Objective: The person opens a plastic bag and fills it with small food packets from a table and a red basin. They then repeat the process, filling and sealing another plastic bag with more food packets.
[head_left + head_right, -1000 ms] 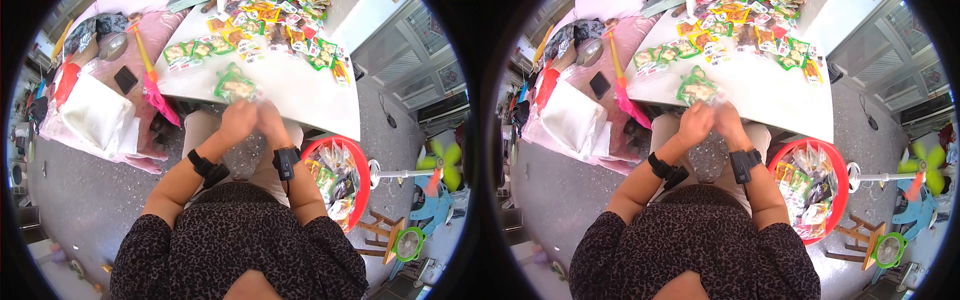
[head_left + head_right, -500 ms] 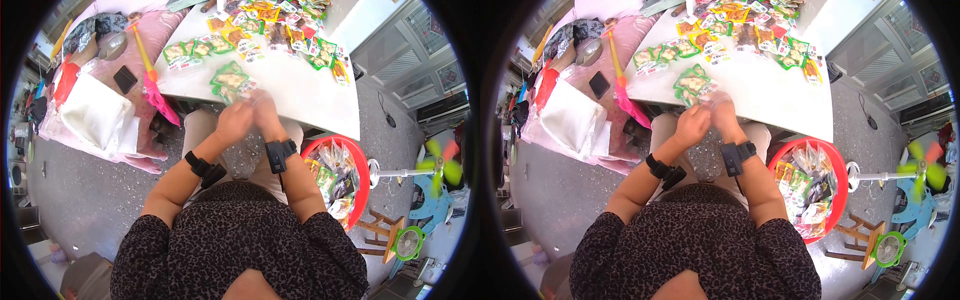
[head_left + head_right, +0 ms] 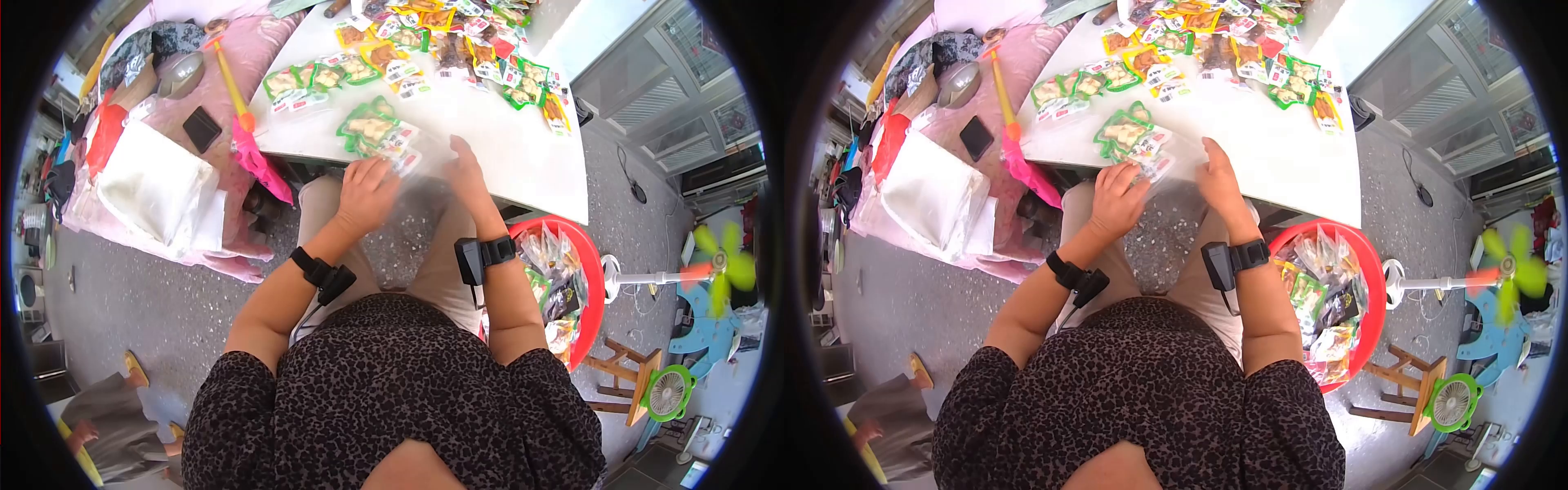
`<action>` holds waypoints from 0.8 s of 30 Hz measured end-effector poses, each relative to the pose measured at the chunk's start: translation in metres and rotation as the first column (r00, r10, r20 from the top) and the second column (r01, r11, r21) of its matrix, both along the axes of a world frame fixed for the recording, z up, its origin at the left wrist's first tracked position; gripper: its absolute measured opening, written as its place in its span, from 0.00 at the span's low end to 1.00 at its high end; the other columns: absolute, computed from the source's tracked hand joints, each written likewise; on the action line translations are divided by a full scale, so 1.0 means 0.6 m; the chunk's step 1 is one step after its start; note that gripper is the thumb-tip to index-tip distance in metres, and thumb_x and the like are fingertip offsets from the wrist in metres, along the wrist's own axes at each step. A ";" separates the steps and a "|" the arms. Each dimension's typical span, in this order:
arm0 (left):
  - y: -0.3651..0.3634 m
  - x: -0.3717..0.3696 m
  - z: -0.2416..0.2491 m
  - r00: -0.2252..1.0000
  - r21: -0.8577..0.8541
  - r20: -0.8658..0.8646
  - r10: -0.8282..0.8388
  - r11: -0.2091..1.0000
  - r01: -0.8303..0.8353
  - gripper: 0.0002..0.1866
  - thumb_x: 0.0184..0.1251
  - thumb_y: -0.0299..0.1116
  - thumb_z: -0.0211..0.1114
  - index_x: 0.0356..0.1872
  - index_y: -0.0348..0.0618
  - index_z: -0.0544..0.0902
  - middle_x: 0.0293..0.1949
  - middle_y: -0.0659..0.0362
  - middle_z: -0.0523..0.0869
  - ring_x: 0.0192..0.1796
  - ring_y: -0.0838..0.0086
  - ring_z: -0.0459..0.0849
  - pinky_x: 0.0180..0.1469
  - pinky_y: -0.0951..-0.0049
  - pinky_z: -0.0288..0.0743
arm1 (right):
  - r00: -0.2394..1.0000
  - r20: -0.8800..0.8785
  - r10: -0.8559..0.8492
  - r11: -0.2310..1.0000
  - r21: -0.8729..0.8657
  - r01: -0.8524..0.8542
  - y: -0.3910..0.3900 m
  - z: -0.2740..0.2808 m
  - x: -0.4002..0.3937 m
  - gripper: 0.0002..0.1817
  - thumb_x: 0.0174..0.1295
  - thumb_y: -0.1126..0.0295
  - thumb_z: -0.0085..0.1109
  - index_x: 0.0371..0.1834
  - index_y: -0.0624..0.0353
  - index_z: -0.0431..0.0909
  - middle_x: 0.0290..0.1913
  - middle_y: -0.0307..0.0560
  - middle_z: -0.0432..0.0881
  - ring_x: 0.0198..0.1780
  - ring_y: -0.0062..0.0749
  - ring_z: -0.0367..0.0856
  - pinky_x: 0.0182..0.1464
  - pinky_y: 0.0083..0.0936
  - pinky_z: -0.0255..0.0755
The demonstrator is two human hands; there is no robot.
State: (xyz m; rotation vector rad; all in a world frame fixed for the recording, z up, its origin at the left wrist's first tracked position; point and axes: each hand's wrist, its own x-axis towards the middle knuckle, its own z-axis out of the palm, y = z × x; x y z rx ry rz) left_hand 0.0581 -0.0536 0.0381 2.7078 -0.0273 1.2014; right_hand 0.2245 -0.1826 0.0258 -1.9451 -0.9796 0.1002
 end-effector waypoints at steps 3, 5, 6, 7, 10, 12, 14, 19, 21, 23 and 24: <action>0.015 0.003 0.014 0.998 -0.056 -0.002 -0.056 0.997 0.056 0.09 0.42 0.25 0.58 0.29 0.40 0.74 0.39 0.54 0.73 0.45 0.60 0.71 0.47 0.62 0.63 | 0.956 0.270 0.116 0.993 -0.056 -0.105 0.010 0.001 0.006 0.21 0.46 0.78 0.47 0.48 0.63 0.64 0.45 0.58 0.71 0.41 0.47 0.73 0.45 0.30 0.67; 0.027 0.006 0.032 0.996 -0.140 0.007 -0.085 0.986 0.085 0.06 0.46 0.24 0.57 0.28 0.39 0.73 0.37 0.53 0.73 0.43 0.59 0.72 0.46 0.64 0.64 | 0.926 0.354 0.131 0.991 -0.046 -0.123 0.015 0.009 0.008 0.17 0.47 0.78 0.48 0.44 0.63 0.67 0.42 0.56 0.72 0.42 0.48 0.72 0.46 0.31 0.66; 0.034 0.007 0.042 0.994 -0.203 0.017 -0.109 0.973 0.110 0.05 0.48 0.24 0.56 0.28 0.39 0.73 0.37 0.53 0.73 0.43 0.59 0.72 0.46 0.66 0.64 | 0.926 0.357 0.126 0.992 -0.029 -0.124 0.018 0.015 0.013 0.15 0.48 0.77 0.48 0.42 0.63 0.69 0.40 0.55 0.73 0.41 0.48 0.73 0.45 0.31 0.67; 0.042 0.010 0.052 0.991 -0.263 0.029 -0.132 0.955 0.135 0.04 0.49 0.24 0.56 0.28 0.39 0.72 0.37 0.53 0.73 0.43 0.60 0.72 0.46 0.68 0.64 | 0.925 0.359 0.121 0.992 -0.013 -0.124 0.023 0.023 0.016 0.13 0.49 0.77 0.48 0.39 0.63 0.71 0.38 0.55 0.75 0.40 0.47 0.73 0.44 0.31 0.67; 0.081 0.027 0.083 0.986 -0.433 0.053 -0.158 0.886 0.165 0.03 0.54 0.25 0.55 0.29 0.39 0.72 0.36 0.55 0.74 0.41 0.68 0.73 0.44 0.74 0.65 | 0.933 0.342 0.110 0.984 0.093 -0.150 0.040 0.076 0.029 0.07 0.51 0.74 0.49 0.32 0.63 0.73 0.33 0.53 0.76 0.37 0.45 0.73 0.41 0.29 0.67; 0.110 0.044 0.117 0.982 -0.642 0.009 -0.190 0.751 0.151 0.03 0.55 0.25 0.54 0.30 0.39 0.72 0.35 0.58 0.75 0.40 0.74 0.72 0.42 0.77 0.65 | 0.951 0.284 0.126 0.979 0.118 -0.165 0.052 0.124 0.042 0.07 0.52 0.72 0.50 0.32 0.63 0.73 0.31 0.53 0.75 0.35 0.43 0.73 0.39 0.28 0.67; 0.136 0.058 0.162 0.959 -0.880 -0.073 -0.273 0.470 0.067 0.03 0.56 0.25 0.54 0.31 0.39 0.72 0.34 0.61 0.76 0.39 0.81 0.71 0.40 0.79 0.65 | 0.968 0.214 0.135 0.981 0.108 -0.161 0.060 0.174 0.053 0.07 0.53 0.71 0.50 0.31 0.63 0.73 0.30 0.51 0.75 0.34 0.39 0.74 0.37 0.26 0.67; 0.146 0.077 0.199 0.894 -0.962 0.154 -0.421 0.143 0.233 0.03 0.56 0.25 0.54 0.32 0.40 0.72 0.32 0.62 0.76 0.36 0.80 0.72 0.40 0.79 0.66 | 0.974 -0.032 0.226 0.954 0.208 -0.214 0.048 0.238 0.073 0.06 0.52 0.72 0.51 0.30 0.63 0.72 0.26 0.43 0.74 0.31 0.25 0.72 0.34 0.20 0.65; 0.138 0.081 0.185 0.871 -0.960 0.247 -0.424 0.017 0.281 0.03 0.56 0.25 0.54 0.31 0.40 0.72 0.32 0.62 0.76 0.36 0.79 0.73 0.41 0.78 0.66 | 0.969 -0.063 0.240 0.950 0.219 -0.221 0.032 0.237 0.067 0.05 0.52 0.73 0.50 0.29 0.63 0.72 0.26 0.39 0.74 0.31 0.21 0.71 0.34 0.18 0.65; 0.137 0.093 0.131 0.896 -0.985 0.076 -0.438 0.106 0.135 0.03 0.56 0.24 0.54 0.31 0.41 0.72 0.31 0.61 0.76 0.37 0.77 0.73 0.42 0.77 0.67 | 0.969 0.005 0.246 0.958 0.151 -0.244 0.021 0.208 0.067 0.04 0.52 0.74 0.50 0.29 0.63 0.72 0.26 0.39 0.74 0.31 0.21 0.71 0.35 0.17 0.65; 0.131 0.093 0.120 0.898 -0.987 -0.010 -0.439 0.150 0.062 0.02 0.56 0.24 0.54 0.31 0.41 0.71 0.31 0.61 0.76 0.38 0.77 0.74 0.42 0.76 0.67 | 0.975 -0.032 0.219 0.975 0.028 -0.218 0.017 0.198 0.061 0.04 0.51 0.74 0.50 0.28 0.63 0.72 0.27 0.39 0.74 0.31 0.21 0.71 0.36 0.16 0.65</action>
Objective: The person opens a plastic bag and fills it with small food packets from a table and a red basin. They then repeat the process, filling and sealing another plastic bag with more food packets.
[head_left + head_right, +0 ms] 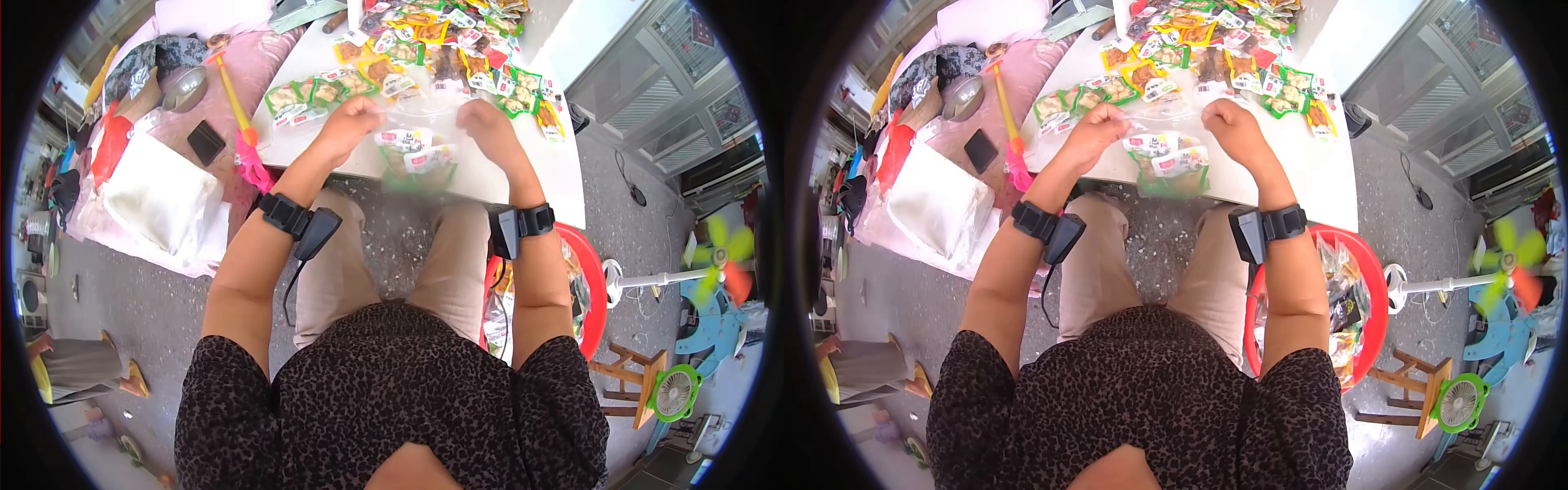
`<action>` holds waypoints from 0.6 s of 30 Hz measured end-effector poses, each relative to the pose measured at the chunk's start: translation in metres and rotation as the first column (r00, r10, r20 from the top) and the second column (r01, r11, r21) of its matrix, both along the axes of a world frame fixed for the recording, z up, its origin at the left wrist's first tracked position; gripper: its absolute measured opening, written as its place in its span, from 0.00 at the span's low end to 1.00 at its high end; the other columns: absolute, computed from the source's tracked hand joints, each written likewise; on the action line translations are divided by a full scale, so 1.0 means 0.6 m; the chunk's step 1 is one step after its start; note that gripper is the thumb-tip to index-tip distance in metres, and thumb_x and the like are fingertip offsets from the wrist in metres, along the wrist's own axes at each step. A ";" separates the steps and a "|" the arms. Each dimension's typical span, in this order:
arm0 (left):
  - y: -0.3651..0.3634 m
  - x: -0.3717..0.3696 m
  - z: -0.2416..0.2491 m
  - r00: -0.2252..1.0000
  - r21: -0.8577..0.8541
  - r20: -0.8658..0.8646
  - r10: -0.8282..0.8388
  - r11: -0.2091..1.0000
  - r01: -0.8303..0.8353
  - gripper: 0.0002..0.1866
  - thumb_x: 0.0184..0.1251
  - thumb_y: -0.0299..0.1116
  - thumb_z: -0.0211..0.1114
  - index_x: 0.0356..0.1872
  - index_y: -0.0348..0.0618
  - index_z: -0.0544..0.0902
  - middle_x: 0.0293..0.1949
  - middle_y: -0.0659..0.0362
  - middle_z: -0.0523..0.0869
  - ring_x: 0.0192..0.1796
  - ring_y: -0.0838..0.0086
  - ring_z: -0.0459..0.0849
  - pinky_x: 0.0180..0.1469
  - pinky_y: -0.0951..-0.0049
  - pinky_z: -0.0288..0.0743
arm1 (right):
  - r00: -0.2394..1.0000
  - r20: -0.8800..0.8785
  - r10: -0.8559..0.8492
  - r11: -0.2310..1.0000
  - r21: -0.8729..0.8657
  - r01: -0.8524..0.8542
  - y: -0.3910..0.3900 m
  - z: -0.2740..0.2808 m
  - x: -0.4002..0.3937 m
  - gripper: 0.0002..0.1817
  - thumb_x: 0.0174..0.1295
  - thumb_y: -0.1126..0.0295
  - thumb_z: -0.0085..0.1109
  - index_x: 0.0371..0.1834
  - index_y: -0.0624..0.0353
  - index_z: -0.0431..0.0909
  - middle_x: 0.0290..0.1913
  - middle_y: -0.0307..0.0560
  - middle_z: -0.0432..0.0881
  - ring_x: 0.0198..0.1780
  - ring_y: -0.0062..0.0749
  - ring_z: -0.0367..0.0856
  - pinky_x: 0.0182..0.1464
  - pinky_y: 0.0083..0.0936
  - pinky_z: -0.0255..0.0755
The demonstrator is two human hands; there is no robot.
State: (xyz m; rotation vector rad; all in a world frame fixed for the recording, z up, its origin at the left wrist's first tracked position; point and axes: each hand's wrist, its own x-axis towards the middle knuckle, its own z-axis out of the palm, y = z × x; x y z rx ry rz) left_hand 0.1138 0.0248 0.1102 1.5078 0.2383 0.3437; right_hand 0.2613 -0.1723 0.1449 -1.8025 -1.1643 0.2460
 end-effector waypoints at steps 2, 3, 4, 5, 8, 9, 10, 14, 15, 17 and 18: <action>-0.005 -0.003 -0.010 0.999 -0.119 0.037 0.000 0.993 0.004 0.02 0.56 0.23 0.54 0.31 0.41 0.71 0.31 0.61 0.76 0.38 0.76 0.74 0.43 0.75 0.67 | 0.995 -0.093 -0.025 1.000 -0.007 0.025 -0.012 0.001 -0.006 0.04 0.51 0.74 0.50 0.28 0.63 0.72 0.27 0.39 0.75 0.32 0.21 0.71 0.36 0.17 0.65; -0.011 -0.006 -0.007 0.999 -0.179 0.051 0.000 0.984 0.010 0.02 0.56 0.23 0.53 0.31 0.41 0.71 0.31 0.61 0.75 0.39 0.76 0.74 0.43 0.75 0.67 | 0.989 -0.143 -0.039 0.999 -0.013 0.038 -0.016 0.000 -0.007 0.04 0.51 0.74 0.49 0.28 0.63 0.72 0.27 0.39 0.75 0.32 0.21 0.71 0.36 0.17 0.65; -0.015 -0.008 -0.003 0.995 -0.192 0.094 -0.022 0.981 0.039 0.02 0.56 0.23 0.53 0.30 0.41 0.71 0.32 0.60 0.76 0.38 0.75 0.74 0.44 0.74 0.66 | 0.984 -0.175 0.022 0.994 0.112 -0.002 -0.021 -0.009 -0.004 0.04 0.52 0.74 0.49 0.28 0.63 0.72 0.27 0.39 0.74 0.31 0.20 0.71 0.35 0.16 0.65; -0.022 -0.014 0.002 0.995 -0.207 0.099 -0.035 0.977 0.055 0.02 0.56 0.23 0.53 0.30 0.41 0.71 0.33 0.60 0.75 0.39 0.75 0.74 0.44 0.75 0.66 | 0.974 -0.225 0.020 0.994 0.111 0.005 -0.029 -0.010 -0.010 0.04 0.52 0.74 0.48 0.28 0.63 0.72 0.27 0.39 0.74 0.31 0.19 0.70 0.35 0.16 0.65; -0.045 -0.029 0.033 0.985 -0.173 0.161 -0.058 0.981 0.086 0.02 0.56 0.23 0.53 0.30 0.41 0.71 0.37 0.58 0.75 0.40 0.76 0.73 0.45 0.75 0.65 | 0.955 -0.295 0.011 0.993 0.119 0.025 -0.047 0.011 -0.023 0.04 0.52 0.75 0.49 0.30 0.62 0.72 0.27 0.38 0.74 0.29 0.18 0.68 0.33 0.14 0.64; -0.054 -0.036 0.040 0.984 -0.096 0.175 -0.038 0.994 0.056 0.02 0.56 0.23 0.53 0.30 0.41 0.71 0.37 0.58 0.76 0.40 0.76 0.73 0.45 0.76 0.65 | 0.975 -0.222 0.005 0.994 0.112 0.021 -0.052 0.012 -0.025 0.04 0.52 0.75 0.50 0.30 0.62 0.72 0.28 0.38 0.74 0.29 0.18 0.68 0.33 0.15 0.64; -0.064 -0.043 0.047 0.982 -0.022 0.184 -0.028 0.999 0.032 0.02 0.56 0.22 0.52 0.30 0.41 0.71 0.37 0.58 0.76 0.40 0.77 0.73 0.45 0.76 0.65 | 0.988 -0.154 -0.010 0.995 0.100 0.026 -0.060 0.012 -0.029 0.05 0.52 0.74 0.50 0.31 0.62 0.72 0.28 0.38 0.74 0.29 0.18 0.69 0.33 0.15 0.64; -0.109 -0.073 0.072 0.980 0.155 0.182 -0.082 0.987 0.054 0.02 0.56 0.22 0.51 0.30 0.39 0.70 0.37 0.56 0.76 0.39 0.78 0.72 0.44 0.77 0.65 | 1.000 0.026 0.009 0.997 0.080 -0.011 -0.091 0.026 -0.083 0.10 0.50 0.72 0.54 0.35 0.64 0.71 0.30 0.45 0.75 0.33 0.29 0.75 0.35 0.22 0.67; -0.117 -0.077 0.070 0.981 0.197 0.166 -0.100 0.978 0.067 0.02 0.56 0.22 0.51 0.30 0.38 0.70 0.37 0.56 0.75 0.39 0.78 0.72 0.44 0.77 0.65 | 0.991 0.109 0.075 0.996 0.029 -0.079 -0.095 0.029 -0.091 0.13 0.47 0.71 0.56 0.37 0.64 0.71 0.33 0.50 0.75 0.35 0.38 0.75 0.36 0.27 0.68; -0.134 -0.087 0.061 0.980 0.191 0.144 -0.135 0.976 0.107 0.03 0.56 0.22 0.51 0.31 0.37 0.70 0.36 0.57 0.76 0.38 0.80 0.72 0.42 0.80 0.65 | 0.953 0.263 0.148 0.988 -0.001 -0.153 -0.100 0.024 -0.115 0.15 0.46 0.70 0.57 0.38 0.62 0.71 0.32 0.50 0.75 0.34 0.37 0.74 0.36 0.27 0.68; -0.140 -0.092 0.058 0.979 0.191 0.139 -0.146 0.974 0.118 0.03 0.56 0.22 0.51 0.32 0.37 0.70 0.35 0.58 0.76 0.37 0.81 0.72 0.41 0.81 0.66 | 0.934 0.308 0.179 0.980 0.023 -0.195 -0.101 0.023 -0.130 0.14 0.46 0.69 0.56 0.37 0.61 0.72 0.31 0.51 0.75 0.34 0.40 0.74 0.36 0.29 0.68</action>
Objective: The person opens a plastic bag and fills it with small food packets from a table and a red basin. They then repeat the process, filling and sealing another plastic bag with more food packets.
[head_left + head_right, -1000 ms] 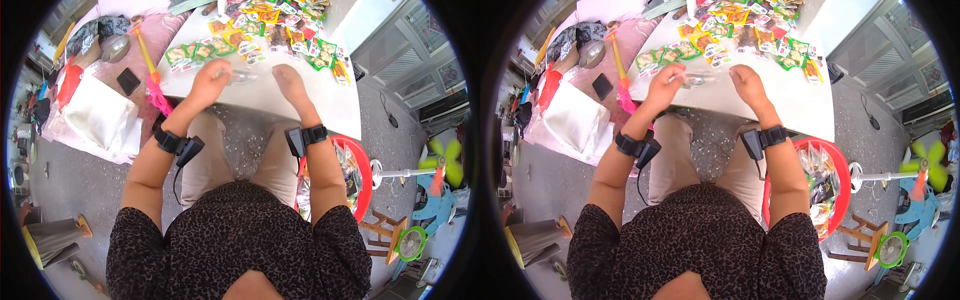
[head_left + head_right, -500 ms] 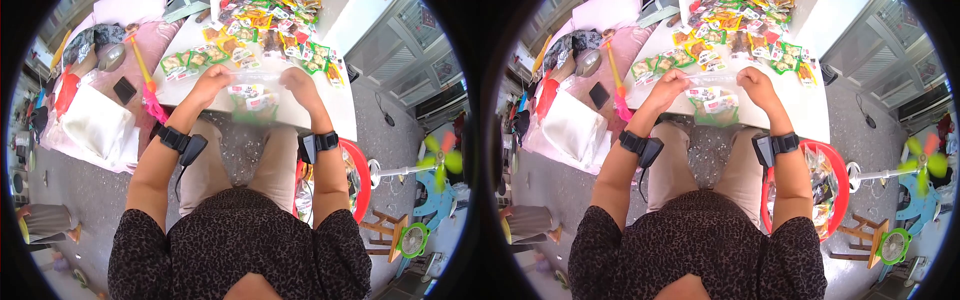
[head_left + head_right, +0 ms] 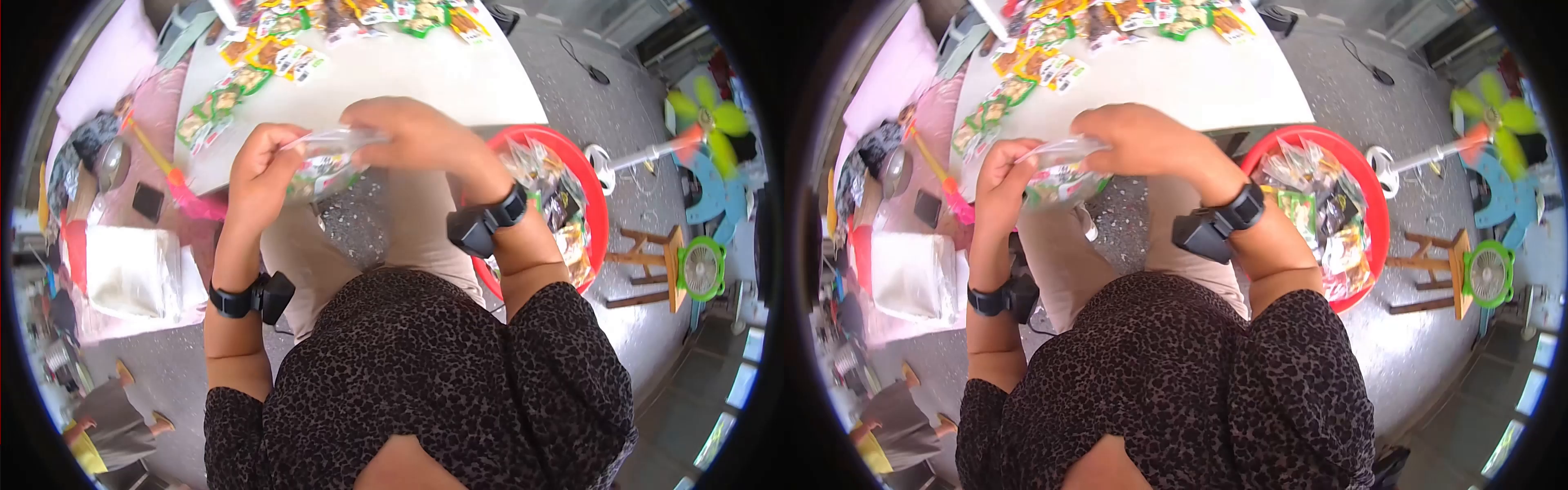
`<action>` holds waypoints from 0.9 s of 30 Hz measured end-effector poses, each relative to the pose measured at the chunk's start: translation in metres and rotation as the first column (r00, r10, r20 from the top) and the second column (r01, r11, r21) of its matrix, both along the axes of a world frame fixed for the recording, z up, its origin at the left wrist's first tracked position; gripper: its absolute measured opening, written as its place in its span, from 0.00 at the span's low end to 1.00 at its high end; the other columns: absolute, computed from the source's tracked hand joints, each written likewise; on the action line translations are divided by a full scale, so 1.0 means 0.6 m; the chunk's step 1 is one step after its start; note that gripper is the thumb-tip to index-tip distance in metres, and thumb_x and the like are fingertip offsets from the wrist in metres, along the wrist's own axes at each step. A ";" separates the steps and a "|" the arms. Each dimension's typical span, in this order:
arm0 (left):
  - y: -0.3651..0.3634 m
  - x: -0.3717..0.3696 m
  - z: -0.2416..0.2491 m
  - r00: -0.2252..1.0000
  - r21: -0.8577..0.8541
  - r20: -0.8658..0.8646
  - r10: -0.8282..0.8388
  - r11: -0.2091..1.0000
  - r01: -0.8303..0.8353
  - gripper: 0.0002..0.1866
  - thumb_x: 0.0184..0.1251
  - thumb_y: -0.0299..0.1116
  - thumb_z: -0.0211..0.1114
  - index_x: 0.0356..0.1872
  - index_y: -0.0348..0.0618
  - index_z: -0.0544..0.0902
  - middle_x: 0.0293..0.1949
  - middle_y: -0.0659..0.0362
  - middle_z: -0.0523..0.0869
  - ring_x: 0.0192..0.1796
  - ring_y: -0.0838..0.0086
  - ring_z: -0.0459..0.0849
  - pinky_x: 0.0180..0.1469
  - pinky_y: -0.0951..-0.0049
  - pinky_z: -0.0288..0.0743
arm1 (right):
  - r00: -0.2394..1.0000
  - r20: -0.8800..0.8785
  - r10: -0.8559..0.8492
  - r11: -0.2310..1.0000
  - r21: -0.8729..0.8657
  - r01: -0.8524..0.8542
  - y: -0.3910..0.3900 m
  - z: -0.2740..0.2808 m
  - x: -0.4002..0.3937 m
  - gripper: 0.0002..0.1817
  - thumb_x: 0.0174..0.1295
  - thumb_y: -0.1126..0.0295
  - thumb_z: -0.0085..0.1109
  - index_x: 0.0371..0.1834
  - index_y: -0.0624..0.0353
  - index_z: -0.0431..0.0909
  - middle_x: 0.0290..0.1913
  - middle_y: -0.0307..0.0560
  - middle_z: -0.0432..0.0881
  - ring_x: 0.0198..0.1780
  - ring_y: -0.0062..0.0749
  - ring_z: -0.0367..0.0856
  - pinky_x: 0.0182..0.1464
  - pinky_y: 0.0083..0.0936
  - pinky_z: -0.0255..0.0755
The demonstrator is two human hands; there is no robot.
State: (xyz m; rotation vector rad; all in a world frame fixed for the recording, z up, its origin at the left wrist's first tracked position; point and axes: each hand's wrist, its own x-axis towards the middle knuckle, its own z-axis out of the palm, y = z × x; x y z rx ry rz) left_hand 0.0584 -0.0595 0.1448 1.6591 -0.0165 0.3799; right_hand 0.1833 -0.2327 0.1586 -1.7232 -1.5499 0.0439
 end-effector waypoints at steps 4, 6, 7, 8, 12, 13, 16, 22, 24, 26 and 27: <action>-0.013 -0.031 -0.015 0.993 -0.066 -0.105 -0.058 0.996 0.052 0.03 0.56 0.22 0.51 0.32 0.38 0.69 0.36 0.57 0.76 0.38 0.79 0.72 0.42 0.79 0.66 | 0.989 -0.142 0.043 0.972 -0.221 -0.074 0.001 -0.015 -0.041 0.09 0.49 0.67 0.53 0.29 0.61 0.71 0.26 0.52 0.73 0.31 0.45 0.72 0.32 0.32 0.65; -0.016 -0.045 -0.029 0.987 -0.111 -0.127 -0.099 0.990 0.085 0.03 0.56 0.23 0.51 0.32 0.38 0.69 0.37 0.56 0.76 0.39 0.78 0.72 0.43 0.78 0.66 | 0.975 -0.212 0.063 0.976 -0.193 -0.105 -0.007 -0.034 -0.051 0.08 0.50 0.67 0.52 0.26 0.61 0.70 0.24 0.51 0.72 0.29 0.45 0.71 0.31 0.33 0.64; -0.019 -0.049 -0.034 0.983 -0.132 -0.131 -0.127 0.985 0.109 0.03 0.56 0.23 0.51 0.32 0.38 0.69 0.37 0.56 0.75 0.39 0.78 0.72 0.43 0.78 0.65 | 0.969 -0.238 0.068 0.977 -0.181 -0.113 -0.014 -0.036 -0.056 0.08 0.49 0.66 0.52 0.26 0.61 0.70 0.24 0.52 0.72 0.30 0.46 0.72 0.31 0.34 0.64; -0.023 -0.052 -0.040 0.979 -0.154 -0.135 -0.155 0.979 0.134 0.03 0.56 0.24 0.52 0.32 0.38 0.69 0.37 0.56 0.75 0.39 0.77 0.72 0.44 0.77 0.65 | 0.962 -0.263 0.073 0.978 -0.170 -0.121 -0.022 -0.038 -0.060 0.09 0.48 0.66 0.52 0.25 0.61 0.70 0.23 0.52 0.73 0.30 0.47 0.72 0.32 0.35 0.64; 0.000 -0.054 -0.083 0.972 -0.042 -0.187 -0.142 0.990 0.137 0.05 0.57 0.26 0.52 0.34 0.38 0.71 0.38 0.57 0.75 0.40 0.78 0.72 0.46 0.77 0.64 | 0.963 -0.271 0.008 0.982 -0.180 -0.059 -0.078 -0.036 -0.051 0.07 0.51 0.68 0.51 0.26 0.61 0.70 0.23 0.49 0.71 0.28 0.41 0.71 0.30 0.31 0.64; 0.013 -0.053 -0.099 0.971 -0.002 -0.201 -0.131 0.991 0.133 0.05 0.58 0.27 0.52 0.34 0.38 0.71 0.38 0.57 0.75 0.40 0.78 0.71 0.46 0.77 0.64 | 0.966 -0.258 -0.024 0.983 -0.182 -0.024 -0.100 -0.035 -0.044 0.07 0.51 0.69 0.52 0.26 0.62 0.70 0.22 0.48 0.70 0.27 0.38 0.71 0.30 0.29 0.63; 0.053 -0.058 -0.156 0.928 0.192 -0.369 0.056 0.981 0.017 0.05 0.58 0.26 0.51 0.32 0.37 0.72 0.34 0.61 0.75 0.39 0.81 0.71 0.43 0.80 0.64 | 0.868 -0.437 -0.238 0.967 -0.187 0.171 -0.182 -0.028 -0.017 0.04 0.53 0.72 0.52 0.29 0.60 0.72 0.23 0.40 0.71 0.28 0.22 0.70 0.30 0.21 0.64; 0.096 -0.082 -0.230 0.943 0.781 -0.140 0.300 0.619 -0.081 0.05 0.49 0.26 0.55 0.28 0.37 0.73 0.32 0.54 0.76 0.39 0.65 0.74 0.44 0.70 0.65 | 0.551 -0.630 -0.547 0.828 -0.312 0.466 -0.344 -0.050 0.010 0.04 0.51 0.72 0.53 0.26 0.61 0.73 0.24 0.38 0.72 0.28 0.17 0.69 0.31 0.16 0.64; 0.097 -0.086 -0.237 0.970 0.887 0.019 0.241 0.444 -0.127 0.06 0.47 0.26 0.55 0.28 0.38 0.73 0.33 0.53 0.76 0.41 0.61 0.73 0.46 0.68 0.64 | 0.514 -0.505 -0.693 0.720 -0.442 0.535 -0.392 -0.087 0.022 0.04 0.51 0.72 0.53 0.25 0.61 0.72 0.24 0.37 0.72 0.28 0.17 0.69 0.31 0.15 0.64; 0.085 -0.087 -0.233 0.965 0.897 0.025 0.262 0.421 -0.137 0.06 0.46 0.26 0.55 0.28 0.39 0.73 0.34 0.53 0.76 0.44 0.60 0.72 0.49 0.65 0.61 | 0.483 -0.345 -0.805 0.591 -0.541 0.598 -0.445 -0.137 0.039 0.05 0.50 0.71 0.52 0.24 0.61 0.72 0.23 0.37 0.72 0.27 0.18 0.69 0.31 0.16 0.64; 0.081 -0.087 -0.232 0.962 0.902 0.025 0.271 0.409 -0.139 0.06 0.46 0.27 0.54 0.28 0.39 0.73 0.35 0.54 0.77 0.45 0.60 0.72 0.50 0.63 0.59 | 0.471 -0.253 -0.845 0.522 -0.579 0.626 -0.476 -0.166 0.048 0.05 0.50 0.71 0.52 0.23 0.61 0.71 0.22 0.37 0.72 0.27 0.18 0.70 0.30 0.17 0.64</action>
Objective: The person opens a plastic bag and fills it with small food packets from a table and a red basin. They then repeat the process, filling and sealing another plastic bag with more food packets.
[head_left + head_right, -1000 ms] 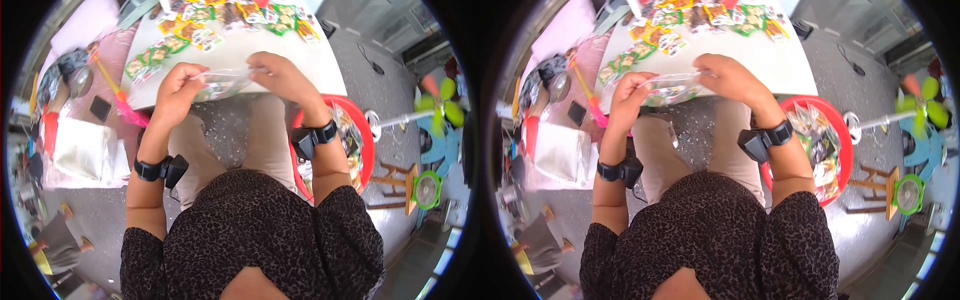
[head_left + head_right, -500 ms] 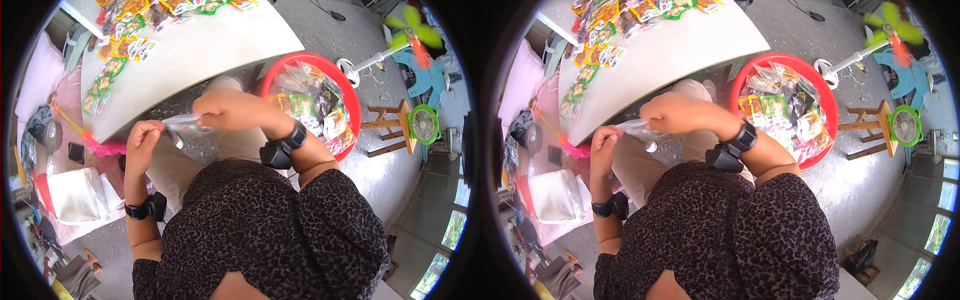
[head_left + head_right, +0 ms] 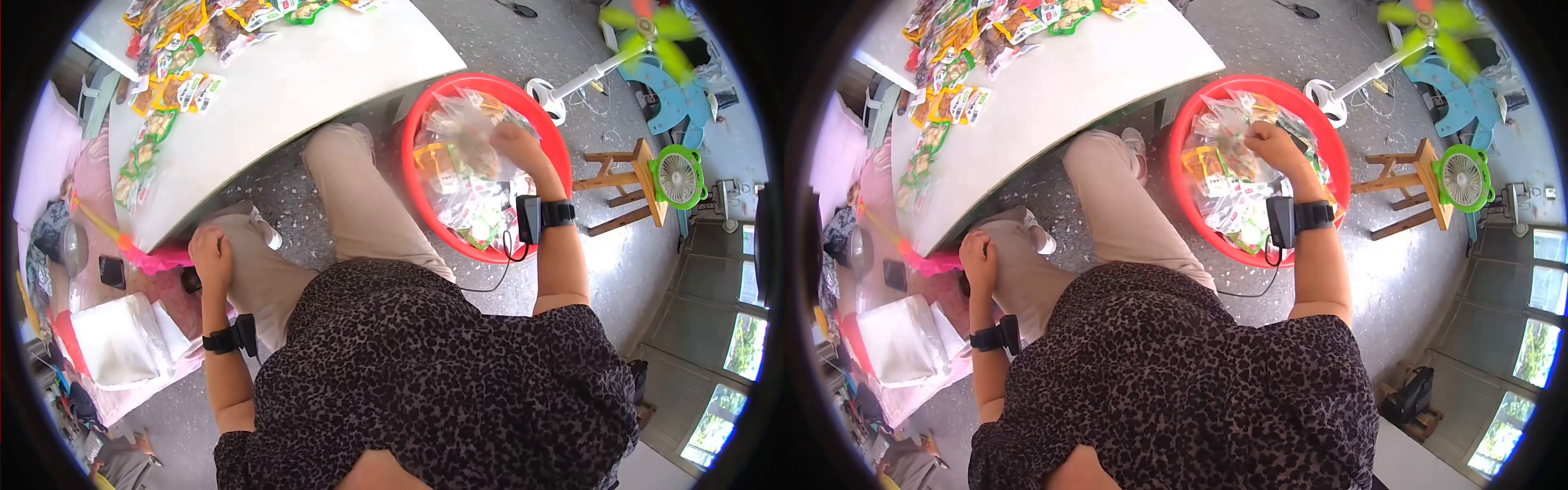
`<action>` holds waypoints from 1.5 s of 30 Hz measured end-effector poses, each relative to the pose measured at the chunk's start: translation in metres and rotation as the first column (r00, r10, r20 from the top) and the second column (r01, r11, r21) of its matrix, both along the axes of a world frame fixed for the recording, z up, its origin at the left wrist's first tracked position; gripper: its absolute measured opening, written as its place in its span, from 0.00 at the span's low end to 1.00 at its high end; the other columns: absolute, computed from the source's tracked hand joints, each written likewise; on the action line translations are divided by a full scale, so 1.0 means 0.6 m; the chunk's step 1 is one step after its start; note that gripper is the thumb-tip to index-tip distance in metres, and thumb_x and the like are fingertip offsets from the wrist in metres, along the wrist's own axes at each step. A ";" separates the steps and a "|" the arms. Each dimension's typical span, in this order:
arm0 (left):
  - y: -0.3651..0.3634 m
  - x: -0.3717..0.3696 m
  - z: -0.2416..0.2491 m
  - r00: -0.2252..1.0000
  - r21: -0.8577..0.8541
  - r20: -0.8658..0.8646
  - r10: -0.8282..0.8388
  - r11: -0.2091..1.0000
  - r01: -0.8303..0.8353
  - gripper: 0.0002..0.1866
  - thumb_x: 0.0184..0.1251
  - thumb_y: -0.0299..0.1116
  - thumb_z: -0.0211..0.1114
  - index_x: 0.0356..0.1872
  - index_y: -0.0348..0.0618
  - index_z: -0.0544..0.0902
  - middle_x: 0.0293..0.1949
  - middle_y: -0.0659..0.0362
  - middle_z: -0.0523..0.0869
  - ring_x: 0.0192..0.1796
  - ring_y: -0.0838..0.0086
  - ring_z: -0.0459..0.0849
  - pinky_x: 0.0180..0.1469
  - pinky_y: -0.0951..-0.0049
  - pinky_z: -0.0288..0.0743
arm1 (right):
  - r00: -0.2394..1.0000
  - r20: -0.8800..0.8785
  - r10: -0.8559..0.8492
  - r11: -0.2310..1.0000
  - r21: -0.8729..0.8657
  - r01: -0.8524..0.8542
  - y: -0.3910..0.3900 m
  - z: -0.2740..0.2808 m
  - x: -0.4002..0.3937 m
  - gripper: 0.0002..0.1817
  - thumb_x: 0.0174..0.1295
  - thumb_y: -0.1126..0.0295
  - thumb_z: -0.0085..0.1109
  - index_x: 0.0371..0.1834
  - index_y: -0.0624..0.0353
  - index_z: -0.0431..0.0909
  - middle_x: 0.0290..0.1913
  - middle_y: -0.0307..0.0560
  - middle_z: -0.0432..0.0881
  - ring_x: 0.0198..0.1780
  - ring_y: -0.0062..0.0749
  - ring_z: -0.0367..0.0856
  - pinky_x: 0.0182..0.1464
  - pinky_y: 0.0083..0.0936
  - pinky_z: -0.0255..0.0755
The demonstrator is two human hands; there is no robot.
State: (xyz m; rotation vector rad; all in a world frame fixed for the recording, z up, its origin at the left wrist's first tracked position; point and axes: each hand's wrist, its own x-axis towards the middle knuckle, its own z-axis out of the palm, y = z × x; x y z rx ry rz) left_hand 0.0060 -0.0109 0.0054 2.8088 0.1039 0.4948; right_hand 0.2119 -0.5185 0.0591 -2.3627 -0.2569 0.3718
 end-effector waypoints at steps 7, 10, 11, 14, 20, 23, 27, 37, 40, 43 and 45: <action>-0.003 0.003 -0.005 1.000 0.071 0.024 0.021 0.997 -0.022 0.06 0.46 0.27 0.55 0.27 0.39 0.73 0.36 0.55 0.77 0.47 0.60 0.71 0.51 0.64 0.59 | 0.945 0.002 -0.328 0.935 -0.143 0.325 -0.219 -0.140 0.052 0.08 0.45 0.69 0.52 0.23 0.62 0.71 0.19 0.43 0.73 0.23 0.25 0.71 0.28 0.23 0.65; -0.004 0.005 -0.007 1.000 0.079 0.007 0.029 0.996 -0.030 0.06 0.46 0.27 0.54 0.27 0.40 0.74 0.36 0.55 0.77 0.47 0.60 0.71 0.51 0.64 0.59 | 0.914 0.201 -0.351 0.858 -0.322 0.401 -0.294 -0.155 0.074 0.09 0.46 0.67 0.50 0.26 0.61 0.72 0.22 0.51 0.75 0.26 0.37 0.75 0.31 0.28 0.67; -0.004 0.006 -0.008 1.000 0.073 0.005 0.029 0.997 -0.029 0.06 0.46 0.28 0.54 0.27 0.40 0.74 0.36 0.55 0.77 0.47 0.60 0.71 0.51 0.64 0.58 | 0.899 0.275 -0.341 0.827 -0.367 0.426 -0.315 -0.160 0.081 0.09 0.47 0.67 0.49 0.27 0.61 0.72 0.24 0.53 0.75 0.28 0.42 0.75 0.32 0.31 0.68; -0.006 0.007 -0.007 0.999 0.081 0.006 0.049 0.995 -0.049 0.06 0.46 0.28 0.54 0.27 0.41 0.74 0.36 0.55 0.76 0.47 0.60 0.70 0.51 0.63 0.58 | 0.850 0.437 -0.293 0.735 -0.466 0.493 -0.337 -0.163 0.101 0.10 0.49 0.66 0.46 0.29 0.59 0.72 0.28 0.57 0.76 0.33 0.52 0.74 0.36 0.38 0.68; -0.002 0.007 -0.014 0.998 0.103 -0.009 0.069 0.992 -0.067 0.05 0.45 0.28 0.54 0.26 0.42 0.74 0.35 0.55 0.76 0.47 0.60 0.71 0.50 0.64 0.58 | 0.898 0.332 -0.289 0.786 -0.453 0.421 -0.295 -0.234 0.077 0.10 0.50 0.68 0.40 0.30 0.58 0.72 0.32 0.62 0.75 0.37 0.55 0.74 0.40 0.43 0.67; -0.003 0.006 -0.013 0.998 0.114 0.016 0.065 0.991 -0.066 0.05 0.45 0.28 0.54 0.26 0.42 0.74 0.35 0.55 0.76 0.46 0.60 0.71 0.50 0.64 0.59 | 0.935 0.221 -0.279 0.854 -0.387 0.347 -0.229 -0.277 0.064 0.10 0.48 0.67 0.43 0.28 0.59 0.72 0.31 0.59 0.76 0.37 0.52 0.74 0.39 0.38 0.67; -0.002 0.001 -0.010 0.997 0.101 0.036 0.063 0.993 -0.066 0.05 0.44 0.28 0.55 0.25 0.42 0.73 0.34 0.56 0.76 0.44 0.60 0.71 0.48 0.63 0.60 | 0.957 0.157 -0.246 0.923 -0.264 0.281 -0.076 -0.247 0.050 0.11 0.46 0.66 0.50 0.30 0.60 0.73 0.29 0.54 0.76 0.35 0.45 0.75 0.38 0.32 0.68; 0.017 -0.022 0.013 0.965 -0.157 0.211 0.157 0.980 -0.125 0.05 0.41 0.24 0.56 0.23 0.38 0.72 0.30 0.53 0.76 0.37 0.57 0.73 0.42 0.62 0.66 | 0.910 0.371 0.184 0.940 0.205 -0.274 0.297 -0.093 -0.013 0.08 0.49 0.76 0.50 0.33 0.64 0.71 0.32 0.54 0.75 0.35 0.39 0.74 0.37 0.24 0.68; 0.035 -0.044 0.043 0.904 -0.160 0.344 0.255 0.964 -0.211 0.06 0.43 0.24 0.57 0.26 0.38 0.73 0.30 0.52 0.76 0.37 0.57 0.73 0.42 0.63 0.67 | 0.760 0.579 0.295 0.881 0.144 -0.452 0.374 -0.100 -0.048 0.10 0.48 0.76 0.52 0.35 0.64 0.70 0.37 0.53 0.74 0.42 0.46 0.72 0.43 0.31 0.65; 0.085 -0.090 0.082 0.824 -0.160 0.426 0.374 0.928 -0.338 0.07 0.44 0.24 0.57 0.27 0.38 0.73 0.31 0.52 0.76 0.38 0.58 0.73 0.42 0.64 0.68 | 0.630 0.666 0.400 0.852 -0.017 -0.523 0.407 -0.122 -0.058 0.12 0.45 0.75 0.53 0.35 0.62 0.71 0.40 0.52 0.73 0.47 0.49 0.69 0.48 0.37 0.61; 0.118 -0.115 0.116 0.766 -0.138 0.456 0.454 0.886 -0.442 0.07 0.44 0.24 0.57 0.28 0.38 0.74 0.31 0.52 0.76 0.38 0.58 0.73 0.42 0.65 0.68 | 0.576 0.700 0.421 0.844 -0.070 -0.532 0.413 -0.138 -0.055 0.12 0.43 0.74 0.54 0.34 0.61 0.71 0.40 0.51 0.74 0.49 0.47 0.68 0.49 0.38 0.59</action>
